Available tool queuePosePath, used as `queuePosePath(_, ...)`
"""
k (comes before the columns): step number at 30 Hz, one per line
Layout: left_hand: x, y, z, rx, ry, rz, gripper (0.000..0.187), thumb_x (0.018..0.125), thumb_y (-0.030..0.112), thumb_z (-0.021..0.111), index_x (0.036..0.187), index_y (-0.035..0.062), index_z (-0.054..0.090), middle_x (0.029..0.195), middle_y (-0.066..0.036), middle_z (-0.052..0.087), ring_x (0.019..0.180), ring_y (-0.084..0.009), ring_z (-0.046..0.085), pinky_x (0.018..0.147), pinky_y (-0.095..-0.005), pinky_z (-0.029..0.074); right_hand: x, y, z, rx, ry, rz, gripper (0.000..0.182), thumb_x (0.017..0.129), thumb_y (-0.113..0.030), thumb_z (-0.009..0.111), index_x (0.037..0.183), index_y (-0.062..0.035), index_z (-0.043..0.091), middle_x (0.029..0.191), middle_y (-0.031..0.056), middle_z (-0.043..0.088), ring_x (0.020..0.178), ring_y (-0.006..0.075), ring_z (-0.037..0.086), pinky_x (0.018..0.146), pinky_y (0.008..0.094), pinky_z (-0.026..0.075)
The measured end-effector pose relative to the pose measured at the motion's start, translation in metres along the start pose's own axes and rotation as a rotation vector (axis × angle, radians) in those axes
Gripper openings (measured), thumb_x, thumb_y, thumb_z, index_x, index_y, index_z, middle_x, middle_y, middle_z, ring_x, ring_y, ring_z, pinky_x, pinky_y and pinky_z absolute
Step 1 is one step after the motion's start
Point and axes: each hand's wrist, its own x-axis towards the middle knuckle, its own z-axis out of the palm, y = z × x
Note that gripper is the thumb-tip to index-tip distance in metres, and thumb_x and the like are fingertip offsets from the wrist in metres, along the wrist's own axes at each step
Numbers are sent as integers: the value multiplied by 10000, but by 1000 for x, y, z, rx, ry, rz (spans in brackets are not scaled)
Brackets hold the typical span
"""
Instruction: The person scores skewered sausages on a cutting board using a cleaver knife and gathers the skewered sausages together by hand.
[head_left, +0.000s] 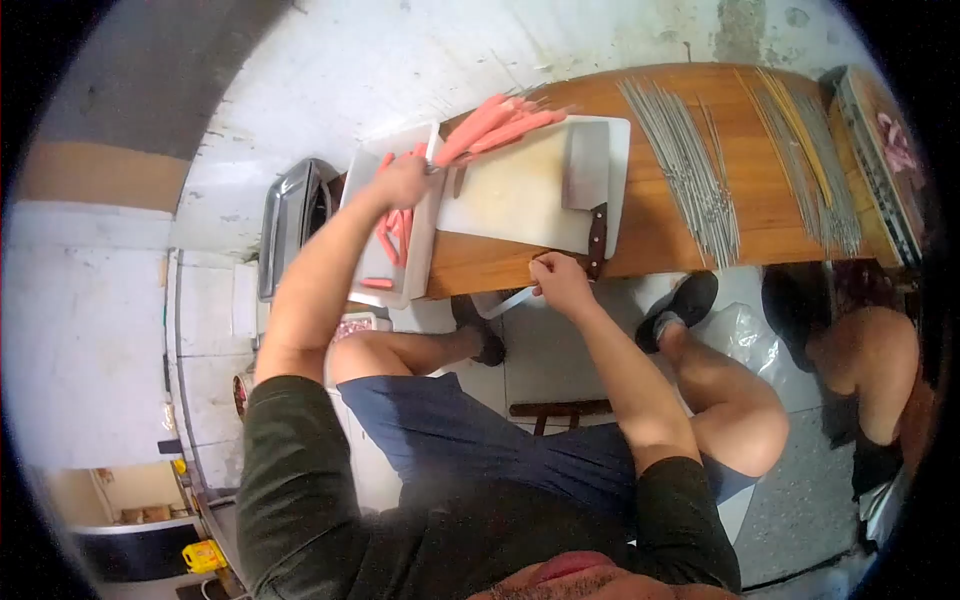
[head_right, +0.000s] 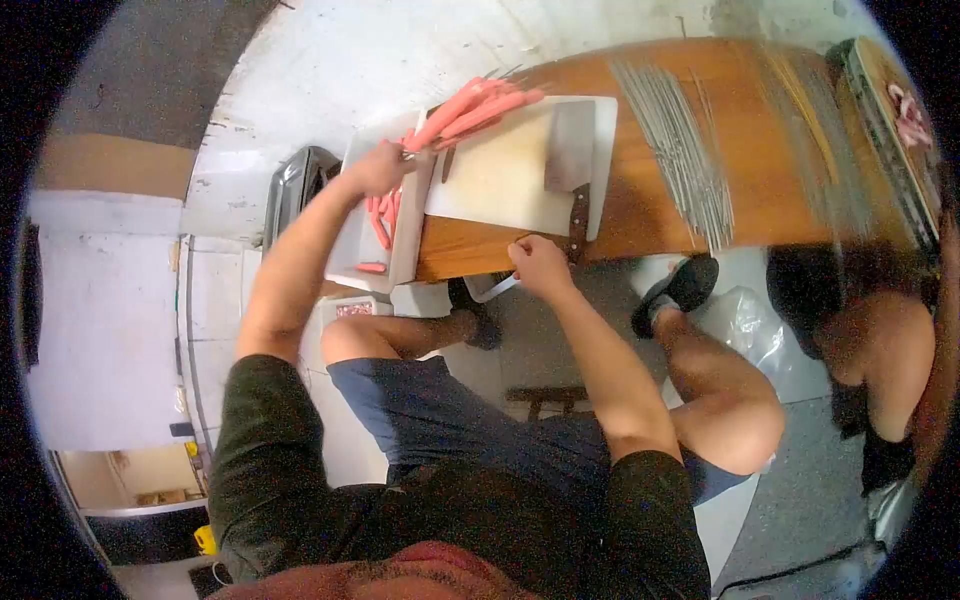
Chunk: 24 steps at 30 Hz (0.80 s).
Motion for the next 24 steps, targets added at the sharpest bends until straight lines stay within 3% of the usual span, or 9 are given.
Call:
queuePosePath(3,-5,-14,-47,134,-124,19,346,922,299,588,1017,-33,621,1023,-281,649,984,-428,622,837,-472,491,7,11,5,-244,-99,-94,347,878,-304,600,939,32,657,828,182,677,787,320,675,729,411,518)
queuePosePath(6,-7,-15,-85,460,-74,48,253,902,240,602,994,5,592,957,-234,667,959,-403,636,810,-485,504,2,22,23,-150,-53,-171,344,864,-308,598,923,25,666,886,230,668,882,399,645,800,445,499)
queuePosePath(8,-12,-6,-110,616,-45,133,174,908,194,553,965,34,591,925,-197,680,918,-384,655,789,-474,526,-1,21,29,-160,-78,-190,344,861,-307,603,936,23,669,905,235,672,896,404,646,800,442,500)
queuePosePath(12,2,16,-119,756,43,169,186,924,173,455,966,73,606,872,-159,692,828,-346,683,711,-472,546,-7,18,36,-201,-107,-201,348,865,-310,615,966,19,672,953,235,673,929,402,642,822,451,505)
queuePosePath(18,35,48,-109,956,51,333,152,906,163,490,934,88,619,801,-113,703,757,-300,701,651,-404,548,-17,10,34,-277,-86,-219,334,881,-314,611,984,-3,675,986,226,671,947,405,634,840,458,506)
queuePosePath(24,48,72,-110,1037,65,342,143,897,167,519,910,91,640,832,-93,717,786,-268,709,660,-387,548,-12,12,31,-289,-109,-229,349,885,-320,604,1016,-4,672,1014,221,675,978,398,635,866,454,504)
